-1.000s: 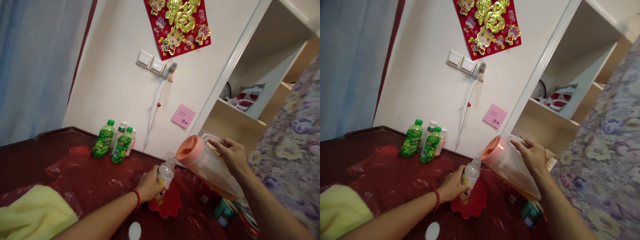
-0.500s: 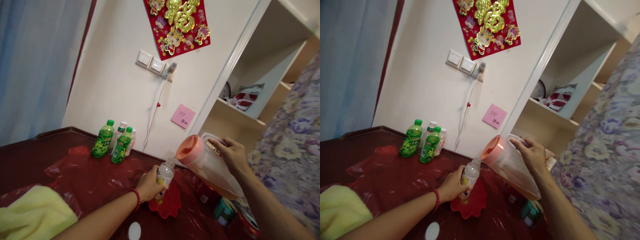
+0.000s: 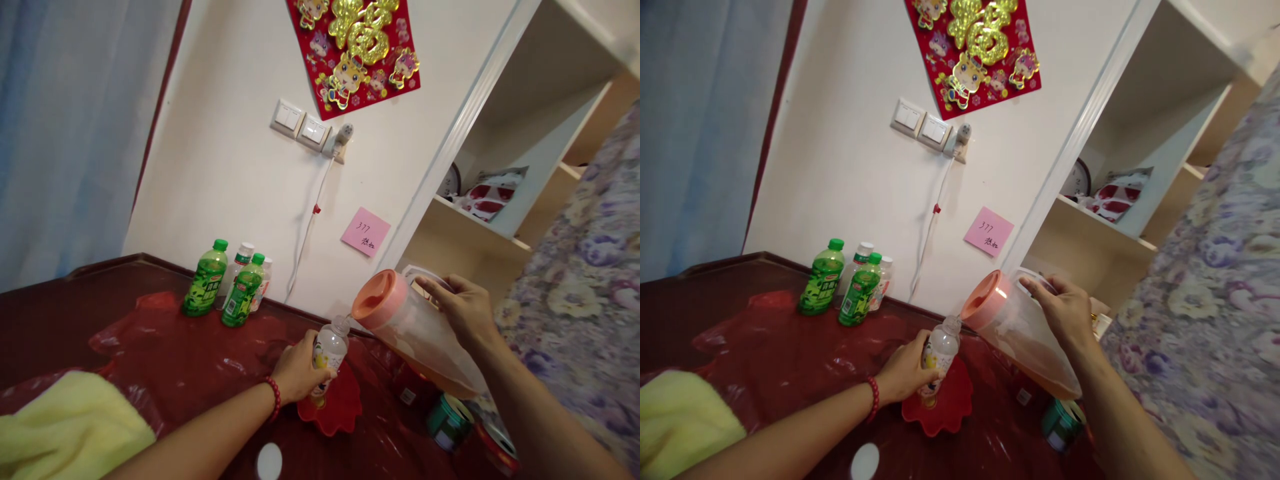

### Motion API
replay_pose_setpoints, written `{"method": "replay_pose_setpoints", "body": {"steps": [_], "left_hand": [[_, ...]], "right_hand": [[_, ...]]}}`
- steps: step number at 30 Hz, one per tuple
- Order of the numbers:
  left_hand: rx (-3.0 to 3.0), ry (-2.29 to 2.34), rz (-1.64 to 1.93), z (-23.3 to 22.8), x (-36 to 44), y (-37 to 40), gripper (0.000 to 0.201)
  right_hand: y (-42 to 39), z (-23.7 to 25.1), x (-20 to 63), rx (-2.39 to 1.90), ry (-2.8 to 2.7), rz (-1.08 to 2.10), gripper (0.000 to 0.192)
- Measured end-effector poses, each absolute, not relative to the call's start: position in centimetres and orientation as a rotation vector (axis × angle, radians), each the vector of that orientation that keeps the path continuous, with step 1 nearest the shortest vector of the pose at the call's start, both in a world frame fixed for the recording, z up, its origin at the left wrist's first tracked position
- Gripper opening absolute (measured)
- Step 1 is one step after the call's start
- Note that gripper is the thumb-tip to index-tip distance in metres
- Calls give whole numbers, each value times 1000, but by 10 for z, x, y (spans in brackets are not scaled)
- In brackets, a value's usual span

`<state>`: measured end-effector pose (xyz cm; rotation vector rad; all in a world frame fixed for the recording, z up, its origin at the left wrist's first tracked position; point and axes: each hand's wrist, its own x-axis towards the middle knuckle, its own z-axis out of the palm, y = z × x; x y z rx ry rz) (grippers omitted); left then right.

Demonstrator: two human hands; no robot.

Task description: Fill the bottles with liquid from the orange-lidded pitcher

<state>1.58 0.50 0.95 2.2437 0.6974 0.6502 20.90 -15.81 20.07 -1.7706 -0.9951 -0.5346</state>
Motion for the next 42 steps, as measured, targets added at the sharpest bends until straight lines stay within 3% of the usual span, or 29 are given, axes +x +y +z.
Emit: {"method": "replay_pose_setpoints", "body": {"steps": [42], "left_hand": [[2239, 700, 680, 6, 17, 7, 54]], "right_hand": [[-158, 208, 208, -1734, -1050, -558, 49]]}}
